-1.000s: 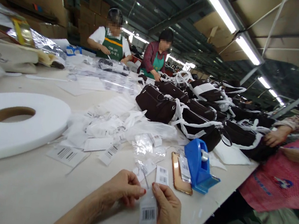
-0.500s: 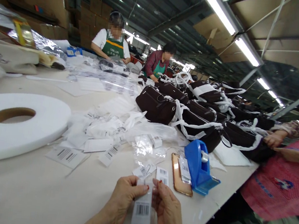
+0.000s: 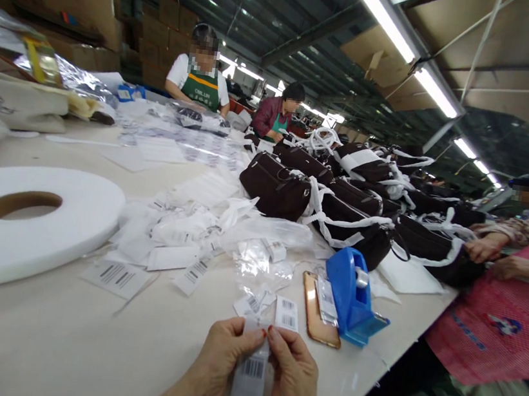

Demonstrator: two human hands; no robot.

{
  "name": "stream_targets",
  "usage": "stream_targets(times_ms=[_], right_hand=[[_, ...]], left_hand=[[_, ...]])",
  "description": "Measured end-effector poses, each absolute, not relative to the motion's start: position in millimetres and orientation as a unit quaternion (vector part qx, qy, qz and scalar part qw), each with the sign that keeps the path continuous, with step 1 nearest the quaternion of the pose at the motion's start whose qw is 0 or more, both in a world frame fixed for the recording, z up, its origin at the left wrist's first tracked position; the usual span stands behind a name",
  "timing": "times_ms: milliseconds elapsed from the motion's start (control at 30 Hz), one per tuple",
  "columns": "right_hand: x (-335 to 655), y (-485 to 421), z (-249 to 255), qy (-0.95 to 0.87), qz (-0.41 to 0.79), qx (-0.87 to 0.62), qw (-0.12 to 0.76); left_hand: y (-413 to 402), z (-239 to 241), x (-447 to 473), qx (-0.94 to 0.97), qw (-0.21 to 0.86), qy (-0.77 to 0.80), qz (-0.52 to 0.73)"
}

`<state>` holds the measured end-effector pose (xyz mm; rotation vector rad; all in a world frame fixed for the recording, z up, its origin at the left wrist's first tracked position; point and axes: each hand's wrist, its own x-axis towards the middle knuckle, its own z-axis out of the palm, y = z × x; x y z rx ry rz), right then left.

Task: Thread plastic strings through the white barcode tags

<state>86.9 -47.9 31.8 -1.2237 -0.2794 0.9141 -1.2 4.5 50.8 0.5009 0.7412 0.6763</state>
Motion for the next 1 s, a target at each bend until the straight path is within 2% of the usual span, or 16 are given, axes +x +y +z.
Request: stream_targets(times_ms=[300,567,800,1000], right_hand=[[94,-46,46,-0.148,0.447,-0.563,0.679],[88,-44,44,-0.118,0.442,-0.550,0.699],[99,-46,49,-0.136,0.499,-0.560,0.647],[101,-48,48,-0.139,0.477,-0.575,0.650]], left_hand=[[9,48,-3,0.253,0.841,0.358,0.319],[8,50,-3,0.240,0.866,0.345,0.272],[8,49,-4,0.267,0.852,0.352,0.281],[7,45,-4,0.296,0.846,0.347,0.277]])
